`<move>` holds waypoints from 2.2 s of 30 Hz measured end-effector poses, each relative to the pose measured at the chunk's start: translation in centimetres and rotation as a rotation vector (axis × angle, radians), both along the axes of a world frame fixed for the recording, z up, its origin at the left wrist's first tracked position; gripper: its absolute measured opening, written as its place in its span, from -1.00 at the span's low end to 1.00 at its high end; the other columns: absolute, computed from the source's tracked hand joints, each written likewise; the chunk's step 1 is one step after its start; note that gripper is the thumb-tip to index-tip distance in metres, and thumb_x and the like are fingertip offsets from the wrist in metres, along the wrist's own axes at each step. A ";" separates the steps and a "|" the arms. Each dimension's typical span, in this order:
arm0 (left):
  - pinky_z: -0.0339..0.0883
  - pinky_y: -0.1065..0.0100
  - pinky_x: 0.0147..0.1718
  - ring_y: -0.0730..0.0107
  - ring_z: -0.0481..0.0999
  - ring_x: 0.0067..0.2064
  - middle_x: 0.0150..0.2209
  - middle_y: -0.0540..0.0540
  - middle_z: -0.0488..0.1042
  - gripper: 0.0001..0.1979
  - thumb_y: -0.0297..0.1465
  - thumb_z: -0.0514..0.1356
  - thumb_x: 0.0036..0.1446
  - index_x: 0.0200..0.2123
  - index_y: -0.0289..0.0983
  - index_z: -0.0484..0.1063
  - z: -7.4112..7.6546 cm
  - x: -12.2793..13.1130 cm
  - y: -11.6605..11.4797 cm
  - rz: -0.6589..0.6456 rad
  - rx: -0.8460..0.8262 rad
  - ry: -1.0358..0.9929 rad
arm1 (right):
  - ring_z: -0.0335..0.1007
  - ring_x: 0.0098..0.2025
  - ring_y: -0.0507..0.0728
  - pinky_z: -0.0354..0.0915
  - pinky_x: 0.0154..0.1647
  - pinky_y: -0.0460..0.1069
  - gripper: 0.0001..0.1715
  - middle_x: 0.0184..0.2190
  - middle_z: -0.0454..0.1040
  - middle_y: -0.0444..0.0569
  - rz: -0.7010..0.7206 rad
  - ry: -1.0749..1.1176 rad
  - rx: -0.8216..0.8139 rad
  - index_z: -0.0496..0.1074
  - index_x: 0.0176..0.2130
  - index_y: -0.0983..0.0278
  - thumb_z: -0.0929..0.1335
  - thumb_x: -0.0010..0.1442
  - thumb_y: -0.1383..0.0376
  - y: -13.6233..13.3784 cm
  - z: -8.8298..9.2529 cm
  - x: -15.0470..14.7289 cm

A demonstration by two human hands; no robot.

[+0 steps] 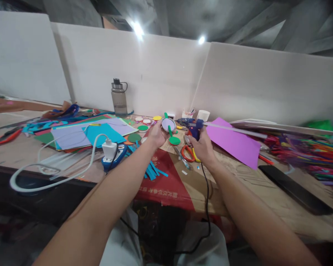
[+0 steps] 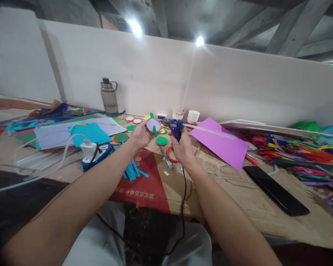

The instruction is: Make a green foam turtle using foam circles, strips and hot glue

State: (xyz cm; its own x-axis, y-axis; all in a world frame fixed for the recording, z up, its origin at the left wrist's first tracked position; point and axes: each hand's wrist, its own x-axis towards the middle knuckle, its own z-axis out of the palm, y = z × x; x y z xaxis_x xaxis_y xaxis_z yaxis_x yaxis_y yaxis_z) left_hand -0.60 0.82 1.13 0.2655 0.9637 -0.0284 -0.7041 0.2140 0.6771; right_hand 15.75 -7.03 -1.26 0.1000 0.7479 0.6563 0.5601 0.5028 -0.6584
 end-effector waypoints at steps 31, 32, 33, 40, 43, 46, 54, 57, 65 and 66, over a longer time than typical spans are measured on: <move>0.49 0.35 -0.16 0.34 0.58 -0.18 -0.27 -0.13 0.58 -0.74 -0.29 0.05 0.34 -0.22 -0.28 0.49 0.8 0.9 -1.6 -0.004 0.180 -0.005 | 0.39 0.06 0.31 0.25 0.16 0.26 -0.49 -0.05 0.49 0.16 -0.091 0.012 0.019 0.29 0.12 0.27 0.31 0.18 0.23 -0.6 0.6 0.2; 0.50 0.34 -0.17 0.33 0.58 -0.18 -0.26 -0.13 0.59 -0.75 -0.28 0.06 0.34 -0.19 -0.27 0.49 0.8 0.9 -1.6 0.003 0.178 -0.018 | 0.38 0.08 0.31 0.24 0.17 0.27 -0.48 -0.05 0.49 0.16 -0.089 0.010 0.020 0.28 0.12 0.26 0.31 0.18 0.23 -0.6 0.6 0.2; 0.50 0.33 -0.17 0.32 0.58 -0.18 -0.25 -0.13 0.59 -0.75 -0.28 0.07 0.34 -0.16 -0.27 0.49 0.8 0.9 -1.6 0.007 0.174 -0.031 | 0.37 0.09 0.32 0.23 0.18 0.27 -0.48 -0.05 0.50 0.16 -0.087 0.008 0.020 0.28 0.13 0.26 0.31 0.18 0.24 -0.6 0.6 0.2; 0.51 0.30 -0.15 0.32 0.58 -0.17 -0.25 -0.11 0.59 -0.72 -0.30 0.02 0.36 -0.03 -0.23 0.46 0.7 0.6 -1.4 0.014 0.201 -0.081 | 0.38 0.10 0.30 0.24 0.19 0.25 -0.48 -0.08 0.51 0.13 -0.032 0.005 0.016 0.29 0.14 0.27 0.31 0.20 0.23 -0.5 0.4 0.2; 0.49 0.32 -0.15 0.33 0.57 -0.16 -0.24 -0.10 0.59 -0.73 -0.32 0.02 0.37 -0.04 -0.23 0.47 0.8 0.5 -1.4 0.024 0.205 -0.080 | 0.38 0.10 0.29 0.24 0.19 0.24 -0.47 -0.06 0.51 0.14 0.001 0.022 0.010 0.29 0.14 0.28 0.31 0.19 0.24 -0.5 0.5 0.2; 0.48 0.33 -0.13 0.34 0.57 -0.14 -0.21 -0.10 0.59 -0.74 -0.31 0.04 0.35 -0.05 -0.22 0.48 0.9 0.6 -1.6 0.040 0.194 -0.073 | 0.37 0.10 0.29 0.23 0.20 0.24 -0.47 -0.05 0.51 0.15 0.012 0.031 0.006 0.30 0.14 0.30 0.32 0.19 0.25 -0.6 0.6 0.1; 0.49 0.32 -0.11 0.31 0.58 -0.10 -0.17 -0.12 0.60 -0.74 -0.33 0.07 0.34 0.00 -0.22 0.47 1.0 0.9 -1.9 0.054 0.166 -0.093 | 0.37 0.09 0.30 0.23 0.19 0.24 -0.45 0.05 0.47 0.17 -0.030 0.024 0.017 0.29 0.16 0.29 0.30 0.18 0.29 -0.9 0.9 0.1; 0.48 0.36 -0.12 0.35 0.58 -0.12 -0.17 -0.13 0.60 -0.73 -0.34 0.06 0.35 0.00 -0.24 0.48 0.9 0.9 -1.8 0.026 0.158 -0.094 | 0.37 0.08 0.31 0.23 0.18 0.24 -0.46 0.06 0.45 0.19 -0.051 0.013 0.018 0.29 0.16 0.30 0.30 0.18 0.28 -0.9 0.9 0.2; 0.44 0.34 -0.08 0.37 0.59 -0.19 -0.22 -0.11 0.61 -0.68 -0.36 -0.02 0.38 -0.02 -0.28 0.49 0.7 0.9 -1.8 -0.046 0.160 -0.098 | 0.41 0.00 0.31 0.28 0.10 0.26 -0.45 -0.02 0.48 0.19 -0.061 0.034 0.018 0.26 0.17 0.29 0.30 0.19 0.26 -0.8 0.9 0.4; 0.44 0.33 -0.08 0.36 0.59 -0.19 -0.25 -0.11 0.61 -0.68 -0.37 -0.02 0.38 -0.04 -0.29 0.50 0.6 0.9 -1.8 -0.050 0.167 -0.093 | 0.41 -0.02 0.31 0.28 0.09 0.27 -0.45 -0.02 0.48 0.19 -0.065 0.035 0.022 0.26 0.17 0.29 0.30 0.19 0.27 -0.8 1.0 0.4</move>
